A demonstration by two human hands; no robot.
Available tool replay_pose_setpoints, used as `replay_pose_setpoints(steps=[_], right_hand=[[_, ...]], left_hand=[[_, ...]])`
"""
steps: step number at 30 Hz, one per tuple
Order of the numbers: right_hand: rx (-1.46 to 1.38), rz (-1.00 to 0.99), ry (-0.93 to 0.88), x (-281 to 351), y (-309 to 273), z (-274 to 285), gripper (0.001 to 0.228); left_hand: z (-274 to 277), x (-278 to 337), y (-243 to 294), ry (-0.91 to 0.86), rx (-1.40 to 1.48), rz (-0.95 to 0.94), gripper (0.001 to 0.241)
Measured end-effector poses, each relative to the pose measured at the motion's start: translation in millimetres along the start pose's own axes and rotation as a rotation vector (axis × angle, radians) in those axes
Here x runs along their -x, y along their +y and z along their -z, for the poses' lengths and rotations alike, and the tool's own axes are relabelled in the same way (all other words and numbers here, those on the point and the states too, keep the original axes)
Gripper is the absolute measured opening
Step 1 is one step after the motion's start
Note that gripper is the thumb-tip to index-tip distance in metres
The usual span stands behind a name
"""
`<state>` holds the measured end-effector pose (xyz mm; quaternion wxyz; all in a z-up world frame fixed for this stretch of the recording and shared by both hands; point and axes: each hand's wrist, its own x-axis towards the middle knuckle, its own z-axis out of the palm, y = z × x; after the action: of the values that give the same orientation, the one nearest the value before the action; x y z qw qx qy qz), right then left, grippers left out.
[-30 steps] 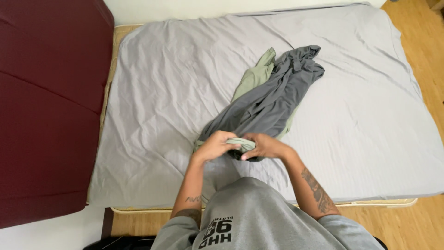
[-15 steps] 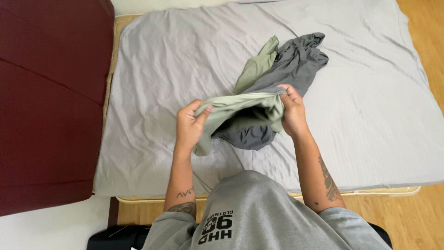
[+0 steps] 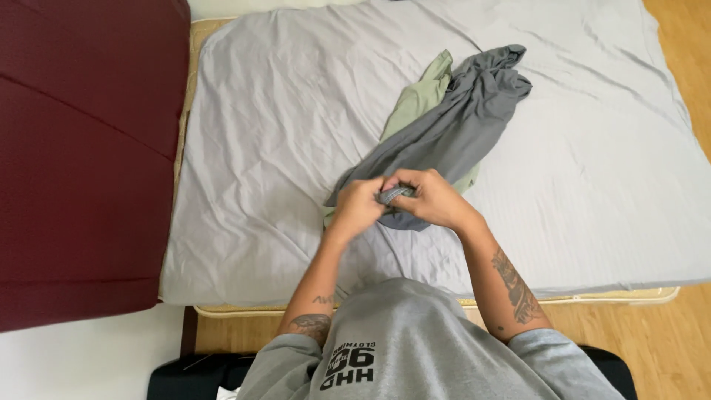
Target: The person picks up a crumpled duvet cover from a pile of bedding on a mattress and shakes it out to separate the layers. They then spread the light green duvet cover over the mattress, smoothing it out and tucking the edges under the mattress to secure it.
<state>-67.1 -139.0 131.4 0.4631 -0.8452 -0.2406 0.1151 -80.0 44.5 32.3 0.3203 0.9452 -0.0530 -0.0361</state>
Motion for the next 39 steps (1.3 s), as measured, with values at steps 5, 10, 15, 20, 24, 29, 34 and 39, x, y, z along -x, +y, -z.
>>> replay_pose_setpoints(steps=[5, 10, 15, 20, 24, 29, 34, 39], right_hand=[[0.001, -0.118, 0.044, 3, 53, -16, 0.045], [0.126, -0.122, 0.399, -11, 174, -47, 0.036], [0.377, -0.215, 0.635, -3, 221, -25, 0.037], [0.343, -0.507, 0.996, 11, 303, 47, 0.02], [-0.056, 0.223, 1.288, 0, 159, 111, 0.012], [-0.051, 0.35, 0.66, -8, 71, 87, 0.032], [0.187, -0.064, 0.422, -8, 141, 42, 0.049], [0.161, -0.325, 0.547, 23, 146, 97, 0.045]], left_hand=[[28, 5, 0, 0.409, 0.268, -0.088, 0.03], [38, 13, -5, 0.654, 0.519, -0.23, 0.031], [69, 32, -30, 0.788, 0.48, -0.263, 0.031], [116, 56, -100, 1.238, 0.426, 0.009, 0.035], [136, 63, -59, 1.249, 0.608, 0.152, 0.014], [101, 46, -86, 1.165, 0.434, 0.104, 0.019], [127, 63, -111, 1.256, 0.252, 0.194, 0.033], [211, 124, -141, 1.605, 0.238, 0.097, 0.042]])
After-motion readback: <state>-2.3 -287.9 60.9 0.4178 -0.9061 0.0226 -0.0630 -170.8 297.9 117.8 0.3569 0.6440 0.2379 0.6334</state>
